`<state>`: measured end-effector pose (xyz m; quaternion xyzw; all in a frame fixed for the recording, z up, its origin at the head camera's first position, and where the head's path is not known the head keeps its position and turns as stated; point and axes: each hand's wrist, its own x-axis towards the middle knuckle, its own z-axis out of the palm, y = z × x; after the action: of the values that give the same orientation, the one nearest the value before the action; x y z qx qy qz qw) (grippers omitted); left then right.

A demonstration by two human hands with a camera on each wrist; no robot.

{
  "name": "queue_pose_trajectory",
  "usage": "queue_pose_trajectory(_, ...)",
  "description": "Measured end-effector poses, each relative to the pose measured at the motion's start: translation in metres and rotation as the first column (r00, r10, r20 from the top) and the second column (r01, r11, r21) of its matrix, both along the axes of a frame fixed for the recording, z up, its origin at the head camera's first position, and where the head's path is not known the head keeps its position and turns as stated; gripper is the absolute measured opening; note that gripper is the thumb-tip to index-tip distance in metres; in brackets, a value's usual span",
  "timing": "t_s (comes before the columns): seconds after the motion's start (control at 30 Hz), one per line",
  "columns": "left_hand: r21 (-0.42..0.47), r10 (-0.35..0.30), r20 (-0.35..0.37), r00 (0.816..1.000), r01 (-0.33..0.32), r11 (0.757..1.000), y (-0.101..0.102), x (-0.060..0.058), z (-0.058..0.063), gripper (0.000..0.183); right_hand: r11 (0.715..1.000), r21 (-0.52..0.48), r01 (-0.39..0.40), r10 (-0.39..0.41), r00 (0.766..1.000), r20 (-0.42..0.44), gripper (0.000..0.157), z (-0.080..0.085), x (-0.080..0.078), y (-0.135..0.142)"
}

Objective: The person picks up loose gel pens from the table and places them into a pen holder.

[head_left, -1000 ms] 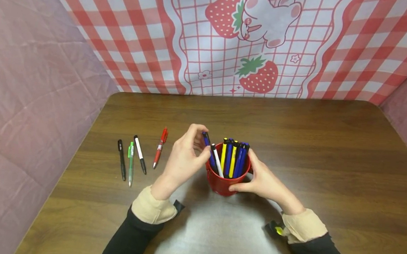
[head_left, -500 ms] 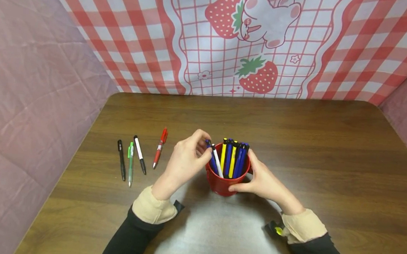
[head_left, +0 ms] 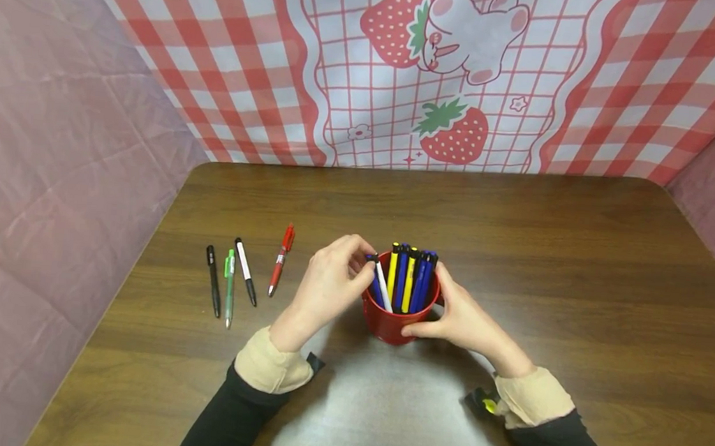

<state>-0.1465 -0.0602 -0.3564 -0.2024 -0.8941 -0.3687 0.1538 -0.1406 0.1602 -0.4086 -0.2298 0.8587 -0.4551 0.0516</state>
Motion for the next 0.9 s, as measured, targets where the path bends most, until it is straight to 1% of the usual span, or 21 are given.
queue_pose_trajectory(0.23, -0.008, -0.012, -0.001, 1.0, 0.012, 1.0, 0.0003, -0.0011, -0.0007, 0.01, 1.0, -0.002, -0.007, 0.007, 1.0, -0.019, 0.097, -0.0023, -0.001, 0.0002)
queue_pose_trajectory(0.53, -0.025, -0.012, 0.018, 1.0, 0.013, 1.0, 0.0018, -0.0024, -0.0025, 0.014, 1.0, -0.007, -0.009, 0.008, 1.0, -0.028, 0.096, -0.0036, -0.0012, 0.0002)
queue_pose_trajectory(0.9, -0.02, -0.004, 0.015, 1.0, 0.004, 1.0, 0.0026, -0.0034, -0.0052, 0.014, 1.0, -0.007, -0.009, 0.009, 1.0, 0.002, 0.096, -0.0022, -0.0007, 0.0001)
